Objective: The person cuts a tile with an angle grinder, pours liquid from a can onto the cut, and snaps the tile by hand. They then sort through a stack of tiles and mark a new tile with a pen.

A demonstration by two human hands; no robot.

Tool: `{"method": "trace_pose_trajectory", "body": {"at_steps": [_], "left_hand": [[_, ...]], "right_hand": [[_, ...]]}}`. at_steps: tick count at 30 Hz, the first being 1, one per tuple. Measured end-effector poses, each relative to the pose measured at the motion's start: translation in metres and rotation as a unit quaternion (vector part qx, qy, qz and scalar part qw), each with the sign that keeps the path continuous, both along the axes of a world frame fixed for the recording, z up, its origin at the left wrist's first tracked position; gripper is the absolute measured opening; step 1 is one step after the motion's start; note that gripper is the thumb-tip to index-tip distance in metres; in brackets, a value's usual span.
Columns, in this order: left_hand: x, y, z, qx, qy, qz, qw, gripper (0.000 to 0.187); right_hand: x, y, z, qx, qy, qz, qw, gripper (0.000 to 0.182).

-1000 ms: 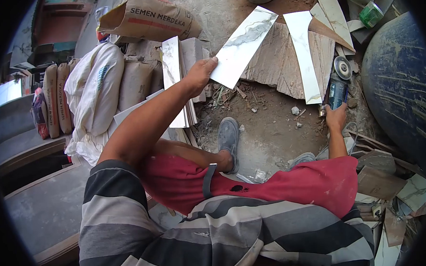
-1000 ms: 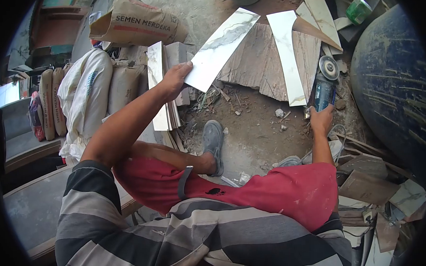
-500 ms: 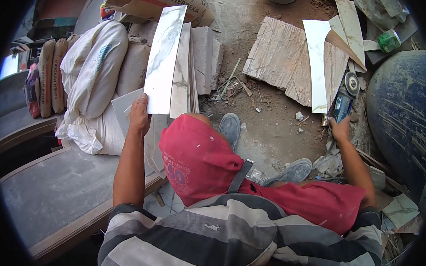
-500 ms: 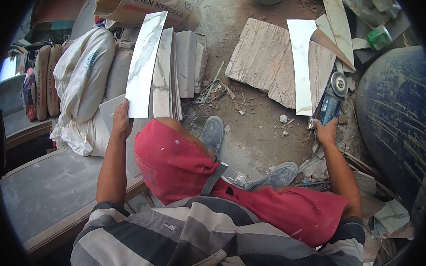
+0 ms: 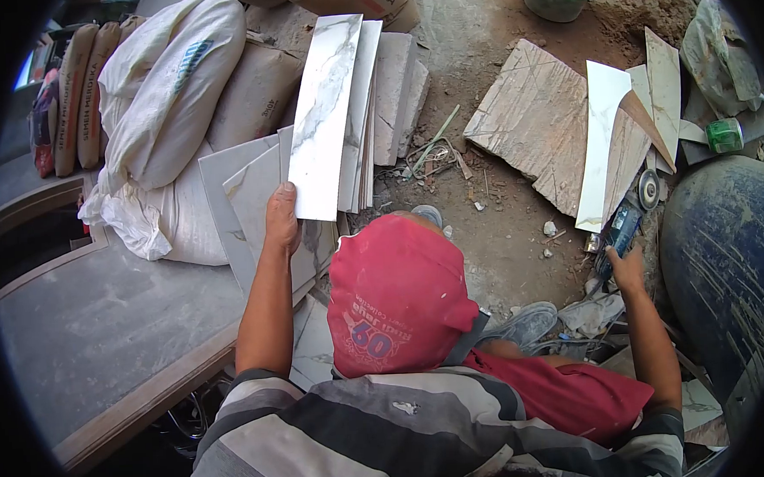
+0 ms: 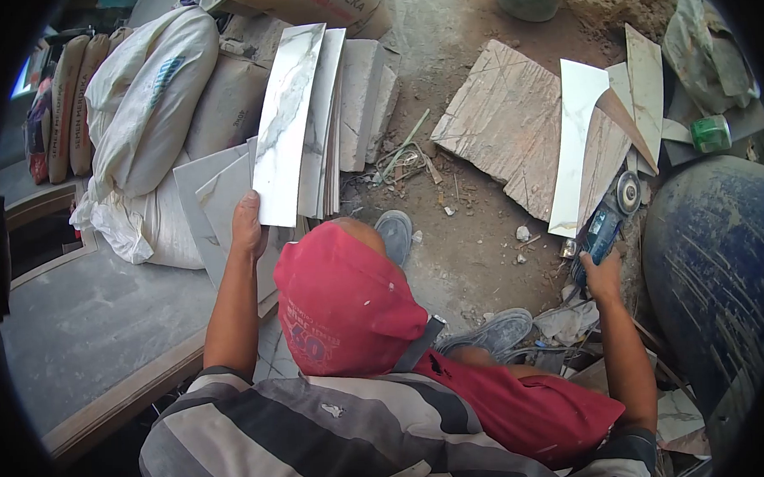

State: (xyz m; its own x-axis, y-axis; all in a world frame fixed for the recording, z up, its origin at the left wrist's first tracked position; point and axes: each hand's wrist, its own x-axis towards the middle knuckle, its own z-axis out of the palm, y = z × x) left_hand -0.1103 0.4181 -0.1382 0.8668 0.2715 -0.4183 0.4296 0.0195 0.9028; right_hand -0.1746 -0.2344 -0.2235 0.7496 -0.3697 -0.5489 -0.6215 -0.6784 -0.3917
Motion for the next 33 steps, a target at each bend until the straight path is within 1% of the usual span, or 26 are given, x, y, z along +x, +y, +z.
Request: {"method": "trace_pose_trajectory", "body": {"at_steps": [1,2,3,4,5,7,9,11,13,14,16,17,19,20,22,23,24,25,27,28,29,31,32,33], "left_hand": [[0.002,-0.004,0.000,-0.011,-0.005,0.000,1.000,0.045],[0.006,-0.006,-0.002,-0.014,-0.004,0.003,1.000,0.045],[0.012,-0.007,-0.005,-0.018,-0.017,-0.018,1.000,0.044],[0.017,-0.009,-0.008,-0.022,-0.029,-0.038,0.999,0.043],[0.023,-0.019,-0.008,-0.025,-0.026,-0.035,0.999,0.043],[0.047,-0.055,-0.004,-0.071,-0.062,-0.062,0.994,0.044],[0.067,-0.090,-0.005,-0.106,-0.080,-0.065,0.989,0.045],[0.085,-0.109,-0.016,-0.118,-0.095,-0.121,0.981,0.046],[0.098,-0.127,-0.028,-0.155,-0.087,-0.158,0.971,0.047],[0.101,-0.139,-0.028,-0.160,-0.092,-0.167,0.968,0.047],[0.108,-0.154,-0.028,-0.171,-0.105,-0.197,0.960,0.044],[0.109,-0.153,-0.039,-0.152,-0.085,-0.216,0.961,0.040],[0.109,-0.164,-0.034,-0.180,-0.102,-0.217,0.954,0.041],[0.110,-0.159,-0.038,-0.182,-0.101,-0.217,0.954,0.041],[0.119,-0.147,-0.043,-0.045,-0.080,-0.325,0.941,0.045],[0.122,-0.139,-0.046,-0.046,-0.081,-0.325,0.941,0.045],[0.125,-0.131,-0.041,0.147,-0.159,-0.261,0.941,0.047],[0.127,-0.123,-0.037,0.333,-0.230,-0.185,0.895,0.048],[0.129,-0.105,-0.031,0.518,-0.212,-0.112,0.821,0.058],[0.129,-0.096,-0.035,0.551,-0.156,-0.111,0.812,0.080],[0.128,-0.095,-0.039,0.552,-0.155,-0.112,0.812,0.080],[0.126,-0.093,-0.041,0.591,-0.017,-0.138,0.795,0.100],[0.126,-0.093,-0.042,0.597,0.004,-0.151,0.788,0.110],[0.127,-0.090,-0.046,0.598,0.006,-0.150,0.787,0.110]], "right_hand": [[0.004,0.007,0.012,-0.009,-0.003,0.045,0.999,0.075],[-0.016,-0.003,-0.017,-0.158,-0.151,0.157,0.963,0.064],[-0.002,0.008,0.005,-0.159,-0.148,0.161,0.963,0.064],[0.023,0.032,0.047,-0.007,-0.085,0.138,0.987,0.055],[0.044,0.056,0.076,0.144,-0.018,0.109,0.983,0.046],[0.078,0.089,0.095,0.222,-0.013,0.153,0.963,0.044],[0.113,0.128,0.095,0.292,-0.060,0.193,0.935,0.045],[0.148,0.179,0.104,0.382,-0.079,0.139,0.910,0.048],[0.177,0.225,0.106,0.457,-0.106,0.042,0.882,0.057],[0.187,0.241,0.106,0.456,-0.106,0.044,0.883,0.057],[0.205,0.264,0.103,0.548,-0.141,-0.066,0.822,0.055],[0.209,0.269,0.098,0.550,-0.138,-0.062,0.821,0.055],[0.212,0.276,0.091,0.556,-0.218,-0.083,0.797,0.045],[0.210,0.276,0.088,0.560,-0.227,-0.093,0.791,0.034],[0.210,0.271,0.076,0.562,-0.235,-0.089,0.788,0.034],[0.210,0.269,0.071,0.567,-0.240,-0.085,0.783,0.033],[0.210,0.268,0.070,0.567,-0.240,-0.086,0.783,0.033],[0.209,0.267,0.070,0.558,-0.229,-0.091,0.792,0.033],[0.211,0.263,0.064,0.549,-0.222,-0.100,0.800,0.032],[0.211,0.262,0.055,0.552,-0.225,-0.101,0.797,0.032],[0.210,0.263,0.047,0.555,-0.227,-0.101,0.794,0.032],[0.209,0.267,0.038,0.561,-0.213,-0.100,0.794,0.032],[0.207,0.266,0.034,0.565,-0.199,-0.100,0.795,0.031],[0.206,0.269,0.034,0.566,-0.197,-0.099,0.795,0.031]]}}
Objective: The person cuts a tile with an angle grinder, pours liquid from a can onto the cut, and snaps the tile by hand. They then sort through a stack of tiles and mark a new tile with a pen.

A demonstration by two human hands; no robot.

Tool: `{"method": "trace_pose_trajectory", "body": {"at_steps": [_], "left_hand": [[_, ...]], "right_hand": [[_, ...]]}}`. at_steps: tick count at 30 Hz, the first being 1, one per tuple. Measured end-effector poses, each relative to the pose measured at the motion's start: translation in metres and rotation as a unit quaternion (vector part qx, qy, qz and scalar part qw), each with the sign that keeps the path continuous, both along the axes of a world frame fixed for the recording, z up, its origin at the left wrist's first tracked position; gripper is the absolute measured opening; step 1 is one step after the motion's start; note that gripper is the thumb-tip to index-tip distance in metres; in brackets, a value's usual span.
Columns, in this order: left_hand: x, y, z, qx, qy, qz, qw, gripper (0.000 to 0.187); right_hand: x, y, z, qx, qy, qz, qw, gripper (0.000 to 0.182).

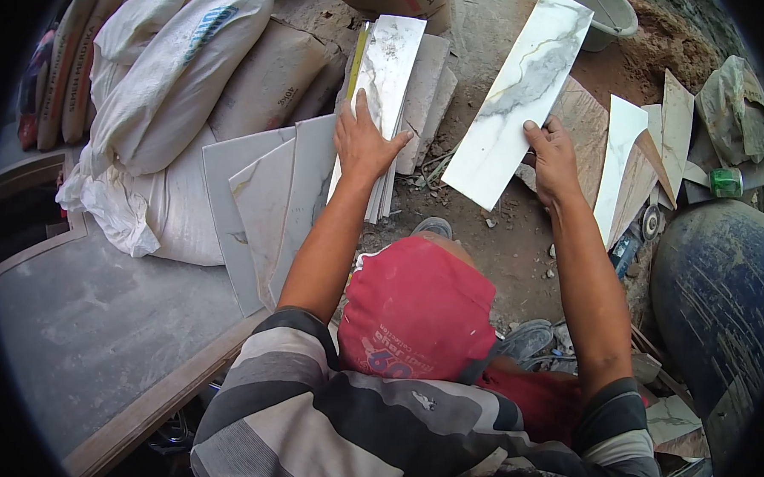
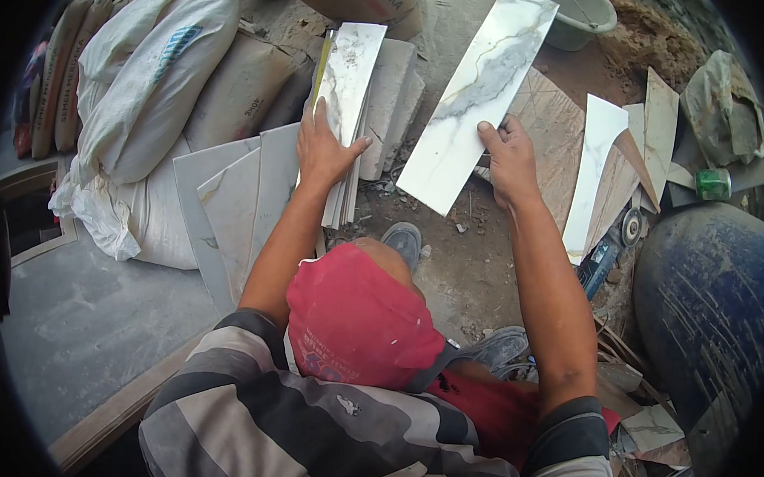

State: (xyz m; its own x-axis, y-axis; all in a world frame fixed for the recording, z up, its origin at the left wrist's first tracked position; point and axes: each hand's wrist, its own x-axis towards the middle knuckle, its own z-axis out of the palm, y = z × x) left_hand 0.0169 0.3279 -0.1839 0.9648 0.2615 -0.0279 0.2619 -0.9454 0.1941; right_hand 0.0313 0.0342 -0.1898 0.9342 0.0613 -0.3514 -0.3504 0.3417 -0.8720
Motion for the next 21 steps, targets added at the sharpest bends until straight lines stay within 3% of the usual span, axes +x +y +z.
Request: {"method": "trace_pose_trajectory", "body": {"at_steps": [2,11,21], "left_hand": [[0.001,0.006,-0.006,-0.061,-0.010,0.022,0.998,0.106],[-0.001,0.009,-0.004,-0.098,-0.063,0.014,0.993,0.099],[-0.015,0.036,0.074,-0.144,-0.160,0.089,0.972,0.098]], "right_hand": [[-0.004,0.007,-0.001,0.006,0.023,0.022,0.999,0.030],[-0.007,0.040,-0.021,0.014,0.013,0.093,0.995,0.025],[-0.004,0.129,-0.035,0.042,-0.010,0.146,0.988,0.030]]}}
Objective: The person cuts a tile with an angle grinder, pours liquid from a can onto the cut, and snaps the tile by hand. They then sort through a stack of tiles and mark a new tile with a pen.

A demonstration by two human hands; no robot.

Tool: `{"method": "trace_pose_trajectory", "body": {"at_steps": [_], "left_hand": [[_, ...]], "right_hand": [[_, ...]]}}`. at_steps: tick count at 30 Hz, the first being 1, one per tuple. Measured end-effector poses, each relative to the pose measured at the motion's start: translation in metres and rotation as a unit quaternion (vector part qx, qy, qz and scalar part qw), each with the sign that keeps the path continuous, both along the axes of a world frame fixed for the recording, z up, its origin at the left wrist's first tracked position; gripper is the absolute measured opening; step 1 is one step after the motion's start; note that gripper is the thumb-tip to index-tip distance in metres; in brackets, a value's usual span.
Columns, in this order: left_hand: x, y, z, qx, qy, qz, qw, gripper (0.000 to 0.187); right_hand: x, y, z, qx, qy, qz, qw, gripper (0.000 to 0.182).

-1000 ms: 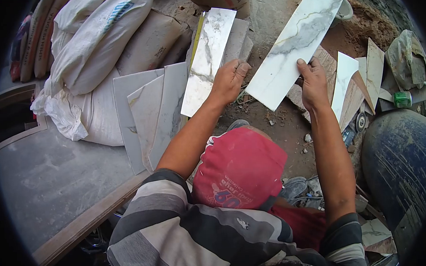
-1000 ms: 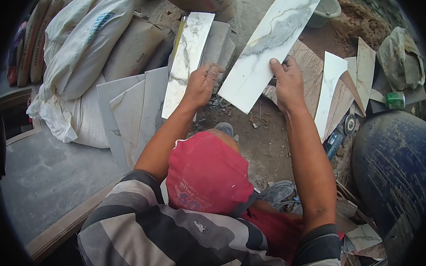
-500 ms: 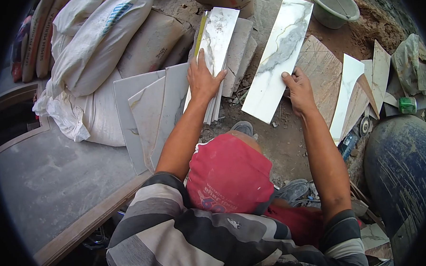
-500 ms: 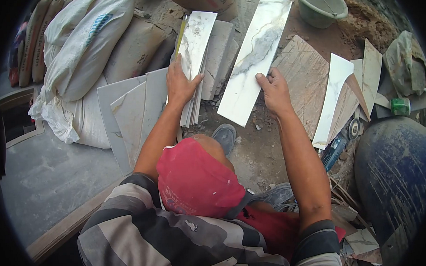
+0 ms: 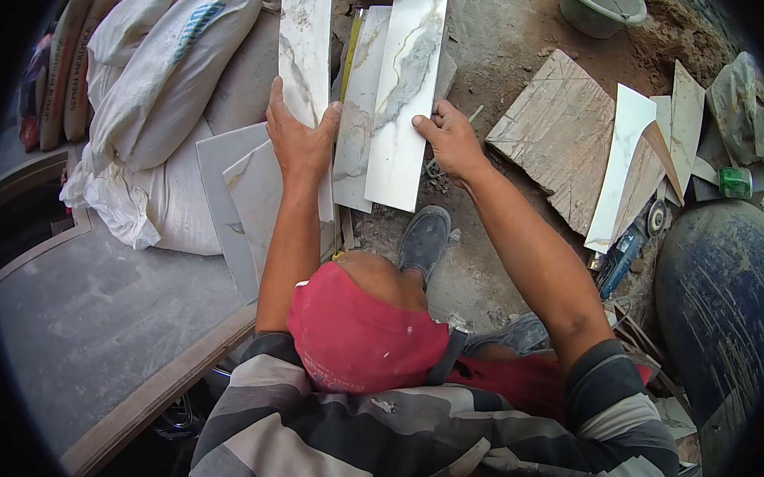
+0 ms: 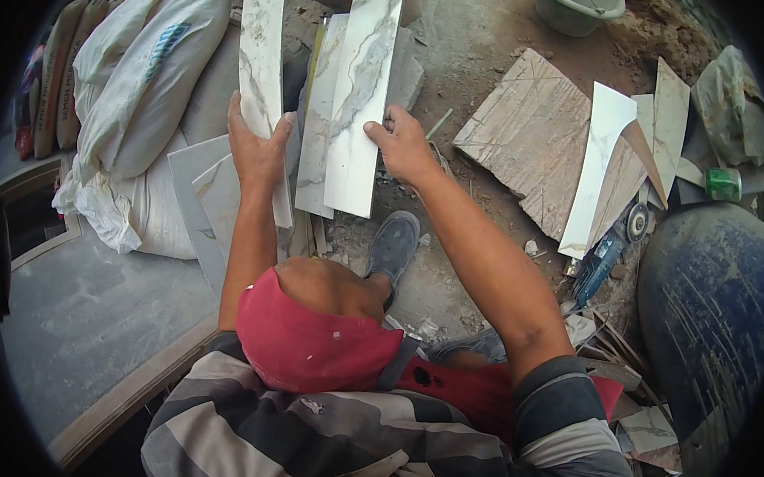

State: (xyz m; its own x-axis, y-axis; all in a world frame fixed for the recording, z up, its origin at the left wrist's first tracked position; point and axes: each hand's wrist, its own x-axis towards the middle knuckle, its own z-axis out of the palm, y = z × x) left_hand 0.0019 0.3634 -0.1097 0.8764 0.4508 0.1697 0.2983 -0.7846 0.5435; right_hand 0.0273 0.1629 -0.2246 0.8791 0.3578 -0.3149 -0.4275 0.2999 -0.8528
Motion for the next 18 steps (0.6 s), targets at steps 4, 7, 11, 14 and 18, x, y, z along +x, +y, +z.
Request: {"method": "trace_pose_trajectory", "body": {"at_steps": [4,7,11,14,18], "left_hand": [[-0.018,0.012,0.006,-0.019,-0.014,0.009,1.000,0.098],[-0.026,0.014,0.003,-0.032,-0.012,0.007,0.999,0.098],[-0.025,0.013,-0.003,-0.036,-0.005,-0.002,0.999,0.098],[-0.018,0.006,-0.001,-0.032,0.003,-0.014,0.999,0.099],[-0.013,0.001,0.001,0.008,-0.003,-0.023,1.000,0.094]], "right_hand": [[-0.005,0.044,0.000,-0.038,-0.013,0.007,0.999,0.031],[-0.008,0.061,-0.005,-0.097,-0.034,0.009,0.995,0.034],[-0.010,0.069,-0.005,-0.146,-0.056,0.010,0.988,0.036],[-0.006,0.061,0.019,-0.253,-0.080,0.043,0.963,0.038],[0.009,0.046,0.051,-0.441,-0.123,0.190,0.868,0.039]]}}
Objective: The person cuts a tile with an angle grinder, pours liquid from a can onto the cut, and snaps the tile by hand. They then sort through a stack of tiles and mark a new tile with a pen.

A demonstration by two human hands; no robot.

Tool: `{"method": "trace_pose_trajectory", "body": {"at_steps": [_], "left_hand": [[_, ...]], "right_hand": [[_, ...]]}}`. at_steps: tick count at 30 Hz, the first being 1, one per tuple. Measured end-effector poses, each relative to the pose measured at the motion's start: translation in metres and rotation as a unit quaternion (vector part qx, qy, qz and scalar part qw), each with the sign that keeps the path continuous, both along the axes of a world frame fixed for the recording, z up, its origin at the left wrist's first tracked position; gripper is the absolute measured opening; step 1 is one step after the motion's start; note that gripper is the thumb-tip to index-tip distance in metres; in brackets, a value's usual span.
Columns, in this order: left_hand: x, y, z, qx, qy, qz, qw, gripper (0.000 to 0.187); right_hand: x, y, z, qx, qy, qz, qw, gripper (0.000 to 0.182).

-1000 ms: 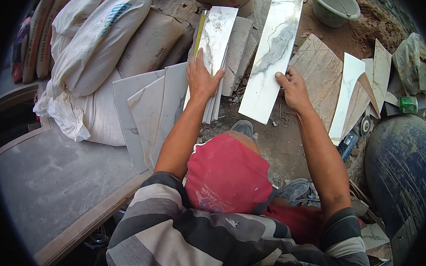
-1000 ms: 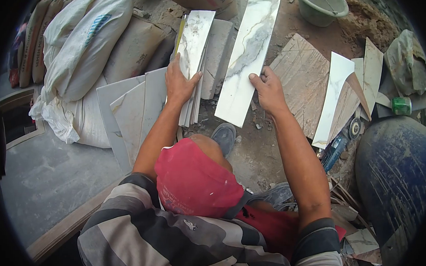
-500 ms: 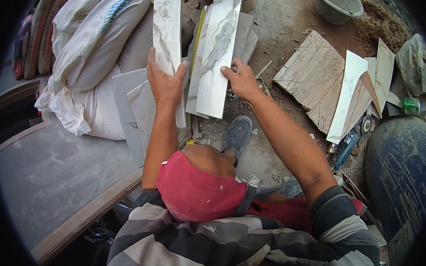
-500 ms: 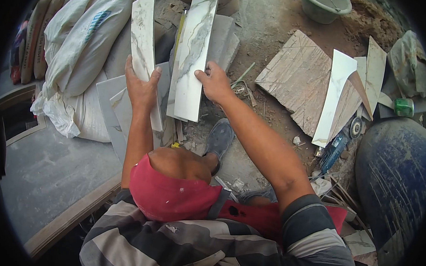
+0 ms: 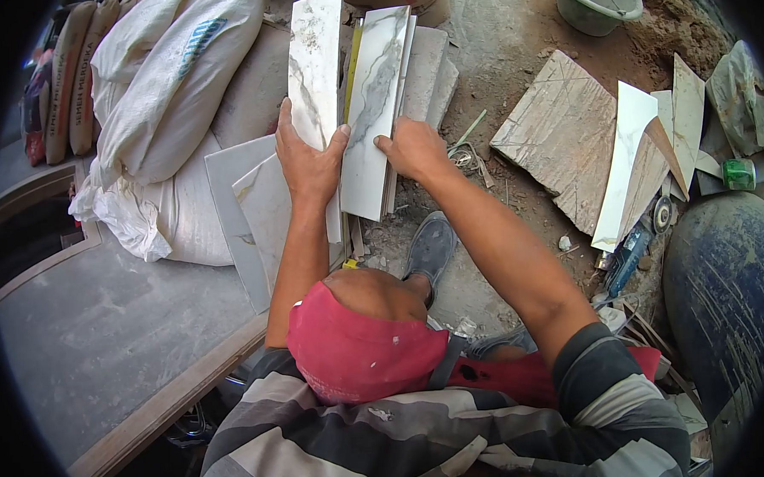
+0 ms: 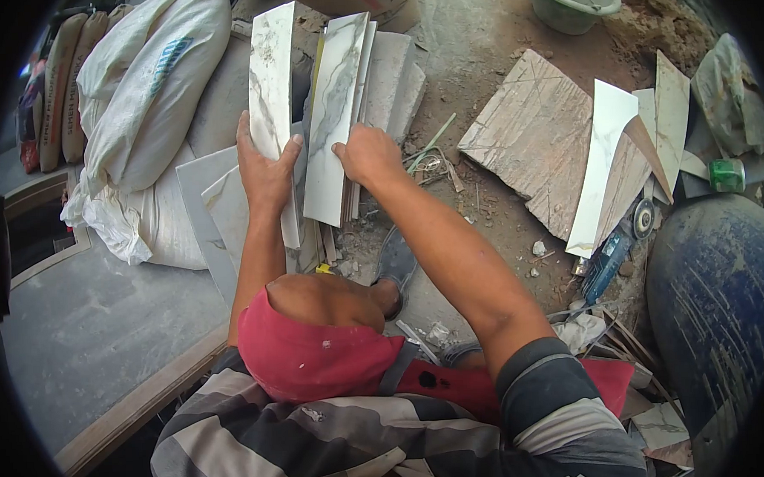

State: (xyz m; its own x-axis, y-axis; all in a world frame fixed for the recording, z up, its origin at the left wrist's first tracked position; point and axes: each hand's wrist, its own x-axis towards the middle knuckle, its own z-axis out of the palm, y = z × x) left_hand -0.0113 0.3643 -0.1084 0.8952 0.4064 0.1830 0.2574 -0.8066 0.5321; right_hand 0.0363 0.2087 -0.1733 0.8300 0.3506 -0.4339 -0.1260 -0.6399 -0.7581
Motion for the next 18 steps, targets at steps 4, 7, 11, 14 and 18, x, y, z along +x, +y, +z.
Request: {"method": "trace_pose_trajectory", "body": {"at_steps": [4,7,11,14,18], "left_hand": [[0.003,-0.002,0.001,-0.011,0.003,0.000,1.000,0.094],[0.000,-0.006,0.007,-0.008,0.020,0.015,1.000,0.095],[0.003,-0.007,0.006,-0.006,0.004,-0.025,1.000,0.094],[0.021,-0.023,0.020,-0.049,-0.025,-0.091,0.994,0.092],[0.067,-0.076,0.049,-0.029,-0.004,-0.217,0.976,0.094]], "right_hand": [[0.004,-0.005,-0.010,-0.021,0.003,0.035,0.999,0.039],[-0.002,-0.006,-0.015,-0.021,-0.023,0.047,0.998,0.038],[-0.006,-0.013,-0.011,-0.009,-0.077,0.048,0.996,0.039],[-0.007,-0.064,-0.015,0.001,-0.084,0.046,0.995,0.039],[-0.001,-0.169,-0.014,0.005,-0.123,0.090,0.988,0.036]]}}
